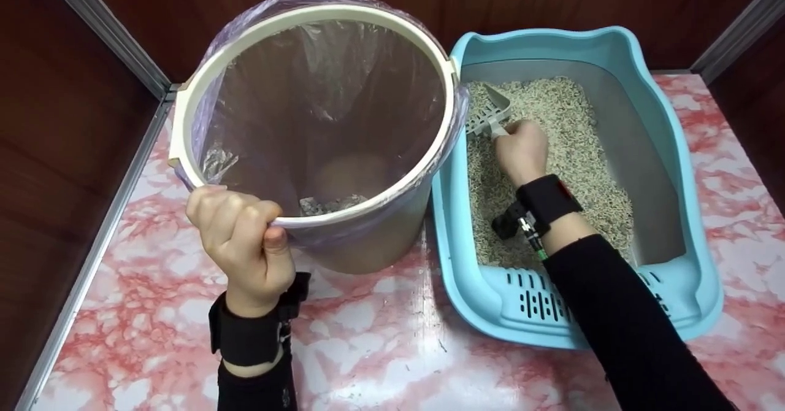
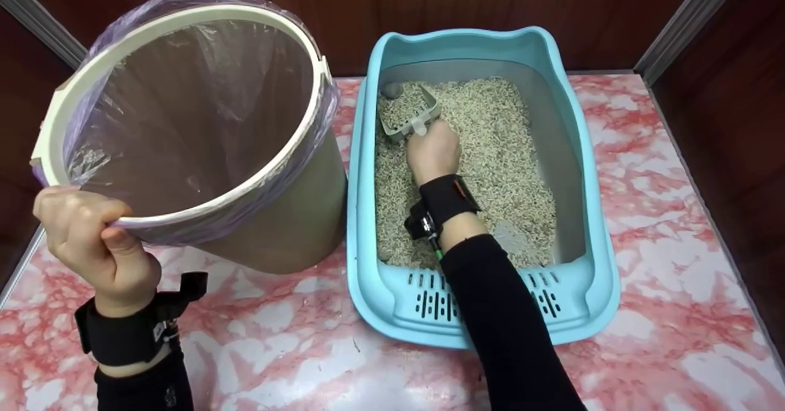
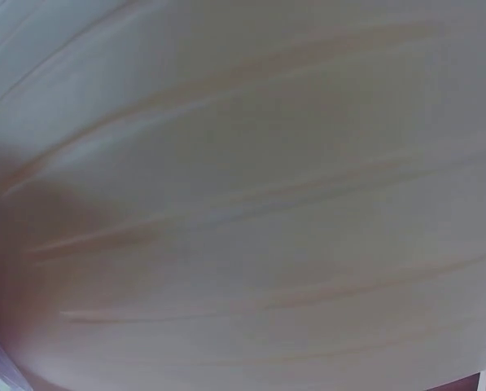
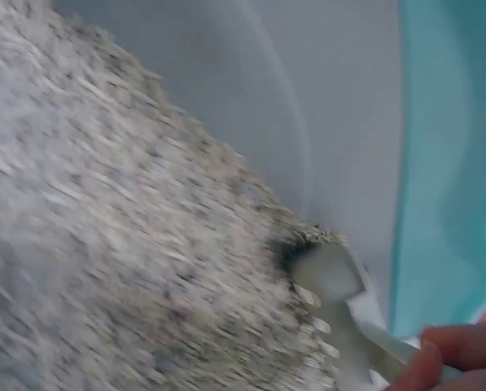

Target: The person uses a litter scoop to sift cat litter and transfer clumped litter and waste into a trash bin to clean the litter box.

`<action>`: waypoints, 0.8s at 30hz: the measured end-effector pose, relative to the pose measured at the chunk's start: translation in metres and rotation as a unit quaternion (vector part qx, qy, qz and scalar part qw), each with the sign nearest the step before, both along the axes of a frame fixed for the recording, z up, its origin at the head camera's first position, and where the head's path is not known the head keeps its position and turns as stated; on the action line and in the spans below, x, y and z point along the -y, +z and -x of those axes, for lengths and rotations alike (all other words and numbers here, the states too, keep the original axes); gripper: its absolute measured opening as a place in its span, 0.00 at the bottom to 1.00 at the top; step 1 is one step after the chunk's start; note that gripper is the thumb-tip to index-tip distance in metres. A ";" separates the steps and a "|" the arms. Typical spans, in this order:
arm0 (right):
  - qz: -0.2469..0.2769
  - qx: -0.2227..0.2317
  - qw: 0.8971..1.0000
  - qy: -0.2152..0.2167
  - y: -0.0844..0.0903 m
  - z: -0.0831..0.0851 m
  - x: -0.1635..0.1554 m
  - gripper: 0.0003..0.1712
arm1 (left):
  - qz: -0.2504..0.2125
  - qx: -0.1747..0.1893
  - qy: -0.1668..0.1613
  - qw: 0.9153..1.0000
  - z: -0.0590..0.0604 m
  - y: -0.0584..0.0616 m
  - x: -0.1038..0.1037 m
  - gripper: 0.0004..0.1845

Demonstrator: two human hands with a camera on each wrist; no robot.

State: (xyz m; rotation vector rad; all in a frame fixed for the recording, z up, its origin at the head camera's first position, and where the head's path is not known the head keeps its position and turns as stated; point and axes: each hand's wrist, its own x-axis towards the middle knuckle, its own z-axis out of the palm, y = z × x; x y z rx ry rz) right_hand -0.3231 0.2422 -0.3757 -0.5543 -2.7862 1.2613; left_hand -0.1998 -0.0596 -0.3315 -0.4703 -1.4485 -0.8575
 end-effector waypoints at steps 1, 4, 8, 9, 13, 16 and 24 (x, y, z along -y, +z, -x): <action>0.022 0.004 1.000 -0.010 -0.001 0.000 0.001 0.19 | 0.000 -0.001 0.000 1.000 0.000 0.000 0.000 0.34; 0.060 0.006 0.998 -0.032 -0.004 0.001 0.003 0.22 | 0.000 -0.001 0.000 1.000 0.001 0.002 0.000 0.34; 0.080 0.007 0.996 -0.046 -0.009 0.003 0.005 0.23 | -0.001 0.000 -0.002 1.000 -0.001 0.003 0.000 0.34; 0.086 0.007 0.995 -0.050 -0.011 0.003 0.005 0.23 | -0.002 0.000 -0.002 1.000 -0.002 0.003 0.000 0.34; 0.125 0.004 0.990 -0.072 -0.013 0.005 0.004 0.22 | -0.006 -0.004 0.000 1.000 -0.002 0.003 -0.001 0.34; 0.160 -0.003 0.983 -0.087 -0.011 0.005 0.001 0.22 | -0.005 -0.003 0.000 1.000 -0.001 0.003 -0.002 0.34; 0.216 -0.016 0.972 -0.091 0.004 -0.005 -0.003 0.21 | -0.006 0.002 0.000 1.000 0.000 0.001 -0.001 0.34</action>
